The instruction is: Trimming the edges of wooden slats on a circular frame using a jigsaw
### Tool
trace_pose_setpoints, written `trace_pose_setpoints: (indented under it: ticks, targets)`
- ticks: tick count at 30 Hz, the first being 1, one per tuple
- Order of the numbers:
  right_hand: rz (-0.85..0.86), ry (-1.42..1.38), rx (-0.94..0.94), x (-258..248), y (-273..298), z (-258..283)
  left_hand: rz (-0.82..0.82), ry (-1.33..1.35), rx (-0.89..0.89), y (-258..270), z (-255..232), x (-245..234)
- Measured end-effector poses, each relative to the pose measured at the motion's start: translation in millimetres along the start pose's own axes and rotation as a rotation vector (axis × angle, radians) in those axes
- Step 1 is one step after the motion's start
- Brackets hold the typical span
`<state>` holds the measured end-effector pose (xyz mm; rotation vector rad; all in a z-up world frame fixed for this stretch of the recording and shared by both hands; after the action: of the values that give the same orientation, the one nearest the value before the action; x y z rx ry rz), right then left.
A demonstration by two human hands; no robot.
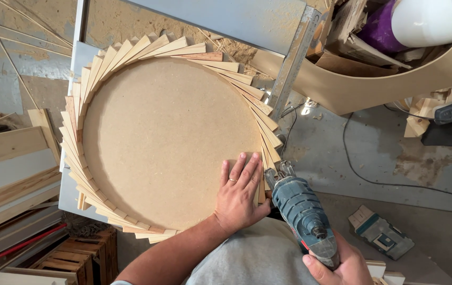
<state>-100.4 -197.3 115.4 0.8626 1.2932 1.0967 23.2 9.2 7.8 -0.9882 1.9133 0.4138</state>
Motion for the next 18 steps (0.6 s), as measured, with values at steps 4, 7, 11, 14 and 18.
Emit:
trace_pose_setpoints:
  ticks: [4, 7, 11, 14, 18]
  targets:
    - [0.002, 0.030, -0.123, -5, -8, -11, 0.006, 0.004, 0.002, 0, 1, -2]
    - [0.009, 0.060, -0.104, -7, -11, -11, 0.016, 0.017, 0.006, 0, 2, -1]
    - [0.027, 0.053, -0.340, -8, -13, -14, 0.040, 0.018, 0.006, 1, 3, -1]
    - [0.006, 0.076, -0.347, -9, -13, -14, 0.070, 0.034, 0.011, 2, 5, -1]
    - [0.017, 0.091, -0.259, -11, -13, -10, 0.079, 0.034, 0.016, 3, 5, -1]
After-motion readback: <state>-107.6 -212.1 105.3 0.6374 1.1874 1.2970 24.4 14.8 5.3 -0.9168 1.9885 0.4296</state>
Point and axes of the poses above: each hand's wrist, its own y-axis away from the middle knuckle, its own x-axis out of the palm, z = x × y, the point moved 1 cm from there along -y, towards the middle knuckle, and after that the axes turned 5 degrees about x, right-handed, at the moved point
